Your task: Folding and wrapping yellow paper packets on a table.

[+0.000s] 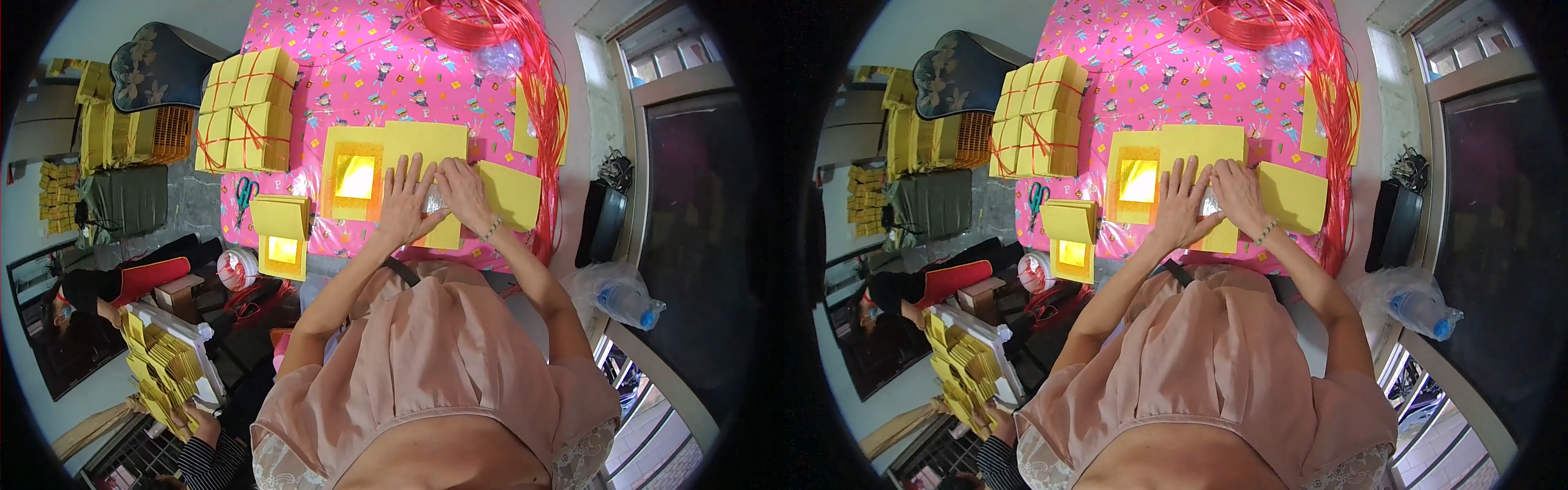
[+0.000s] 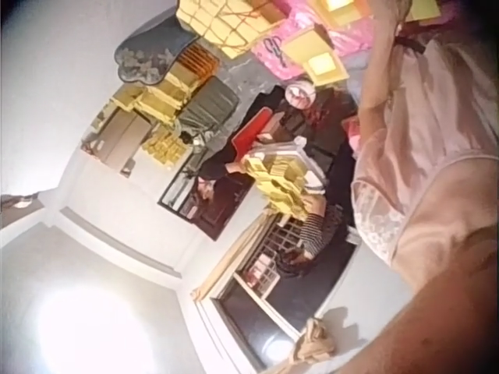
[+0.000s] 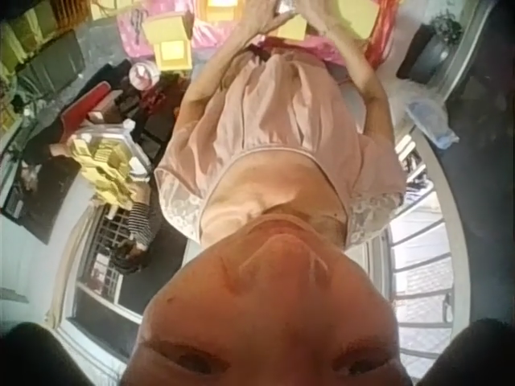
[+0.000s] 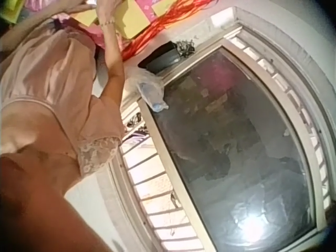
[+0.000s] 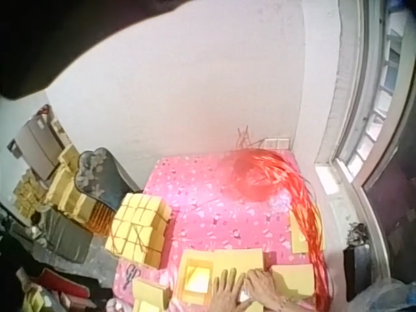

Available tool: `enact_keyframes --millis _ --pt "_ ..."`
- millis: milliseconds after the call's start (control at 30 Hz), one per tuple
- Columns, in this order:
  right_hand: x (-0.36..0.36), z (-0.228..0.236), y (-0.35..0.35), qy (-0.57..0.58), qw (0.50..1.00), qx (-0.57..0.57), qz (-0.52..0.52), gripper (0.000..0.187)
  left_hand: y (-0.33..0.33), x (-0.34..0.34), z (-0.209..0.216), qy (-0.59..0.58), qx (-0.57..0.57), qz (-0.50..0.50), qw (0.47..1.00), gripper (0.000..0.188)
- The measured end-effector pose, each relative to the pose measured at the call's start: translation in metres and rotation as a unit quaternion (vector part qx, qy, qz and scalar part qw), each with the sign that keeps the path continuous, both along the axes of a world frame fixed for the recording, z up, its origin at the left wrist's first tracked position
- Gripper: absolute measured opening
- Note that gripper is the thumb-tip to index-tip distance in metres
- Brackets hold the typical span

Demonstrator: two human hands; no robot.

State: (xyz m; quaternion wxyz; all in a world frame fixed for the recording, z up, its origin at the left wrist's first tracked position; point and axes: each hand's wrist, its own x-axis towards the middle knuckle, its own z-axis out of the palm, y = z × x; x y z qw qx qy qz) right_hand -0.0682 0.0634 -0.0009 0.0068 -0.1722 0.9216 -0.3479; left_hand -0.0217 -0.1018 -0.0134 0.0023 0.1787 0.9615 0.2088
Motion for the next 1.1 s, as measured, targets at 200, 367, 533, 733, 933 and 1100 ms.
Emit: enact_keyframes --millis 200,367,533,733,933,1100 --pt "0.013 -0.018 -0.003 0.071 0.997 0.002 -0.02 0.011 -0.003 -0.001 -0.001 -0.001 -0.006 -0.012 1.0 0.095" --pt "0.019 -0.022 -0.005 0.08 0.996 0.006 -0.038 0.01 -0.006 -0.001 0.001 -0.012 0.008 -0.027 1.0 0.097" --pt "0.02 -0.028 -0.004 0.099 0.994 -0.015 -0.047 0.012 -0.012 -0.004 0.005 -0.018 0.018 -0.047 0.999 0.098" --pt "0.02 -0.025 -0.006 0.095 0.993 -0.042 -0.058 0.017 -0.034 -0.01 0.003 -0.03 0.028 -0.061 0.997 0.098" --pt "0.017 -0.028 -0.003 0.068 0.997 -0.026 -0.041 0.018 -0.033 -0.011 -0.002 -0.023 0.014 -0.064 0.998 0.096" --pt "0.013 -0.021 0.007 0.145 0.989 0.026 0.021 0.025 -0.04 -0.017 -0.008 -0.013 0.022 -0.083 0.996 0.096"
